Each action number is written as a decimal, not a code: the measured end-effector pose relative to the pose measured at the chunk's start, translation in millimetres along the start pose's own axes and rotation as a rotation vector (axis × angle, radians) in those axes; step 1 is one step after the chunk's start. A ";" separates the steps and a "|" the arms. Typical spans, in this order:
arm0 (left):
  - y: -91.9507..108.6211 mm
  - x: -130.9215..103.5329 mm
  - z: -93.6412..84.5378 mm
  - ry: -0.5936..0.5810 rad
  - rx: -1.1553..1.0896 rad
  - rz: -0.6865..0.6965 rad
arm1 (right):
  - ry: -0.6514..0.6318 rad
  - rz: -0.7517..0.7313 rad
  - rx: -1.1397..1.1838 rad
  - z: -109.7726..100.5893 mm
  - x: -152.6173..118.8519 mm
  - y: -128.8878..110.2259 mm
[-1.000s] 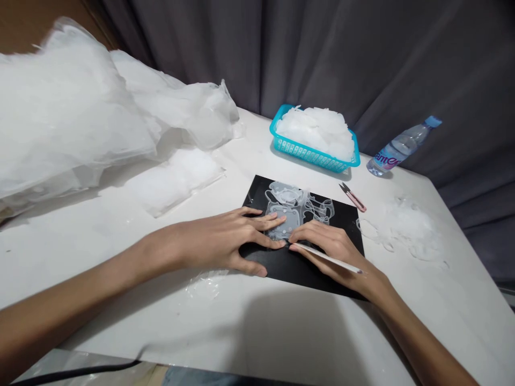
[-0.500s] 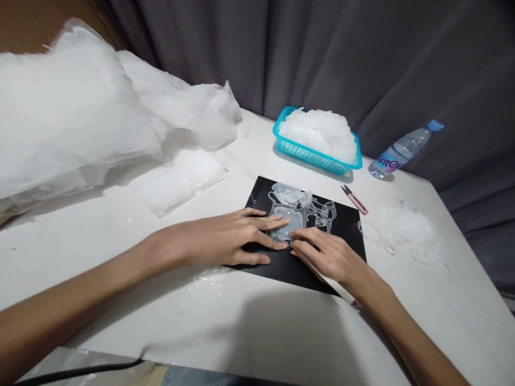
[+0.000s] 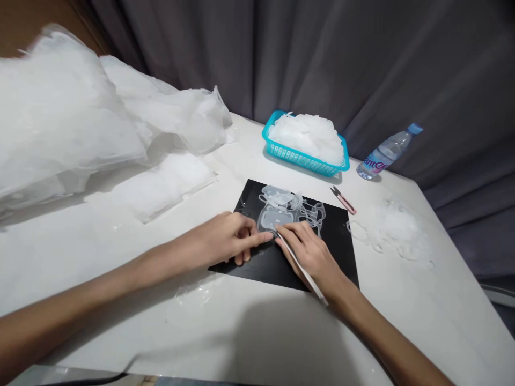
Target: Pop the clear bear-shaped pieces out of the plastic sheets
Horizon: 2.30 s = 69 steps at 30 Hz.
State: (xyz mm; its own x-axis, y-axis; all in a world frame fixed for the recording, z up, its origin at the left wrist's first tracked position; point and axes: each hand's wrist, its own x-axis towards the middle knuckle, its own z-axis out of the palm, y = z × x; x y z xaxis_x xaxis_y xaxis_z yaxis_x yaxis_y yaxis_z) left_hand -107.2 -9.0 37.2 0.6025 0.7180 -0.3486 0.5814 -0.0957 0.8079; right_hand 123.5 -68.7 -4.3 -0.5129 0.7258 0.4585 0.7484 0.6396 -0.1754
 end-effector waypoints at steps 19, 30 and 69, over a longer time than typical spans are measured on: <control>-4.3 19.3 15.7 0.261 -0.450 -0.006 | 0.443 0.800 0.433 -33.7 14.8 66.7; 9.0 8.0 -2.6 0.154 -0.372 -0.042 | 0.267 0.334 0.470 -35.0 7.6 9.9; 3.7 -6.1 26.7 0.344 -0.080 0.369 | 0.167 0.635 -0.025 -11.3 -1.0 64.5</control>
State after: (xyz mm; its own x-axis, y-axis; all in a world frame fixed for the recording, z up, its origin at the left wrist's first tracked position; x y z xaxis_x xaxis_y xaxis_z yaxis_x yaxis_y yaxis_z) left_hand -94.2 -32.2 29.7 0.5375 0.8328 0.1327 0.3121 -0.3426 0.8861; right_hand 177.1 -31.0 -6.2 0.1027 0.9099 0.4018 0.8948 0.0920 -0.4369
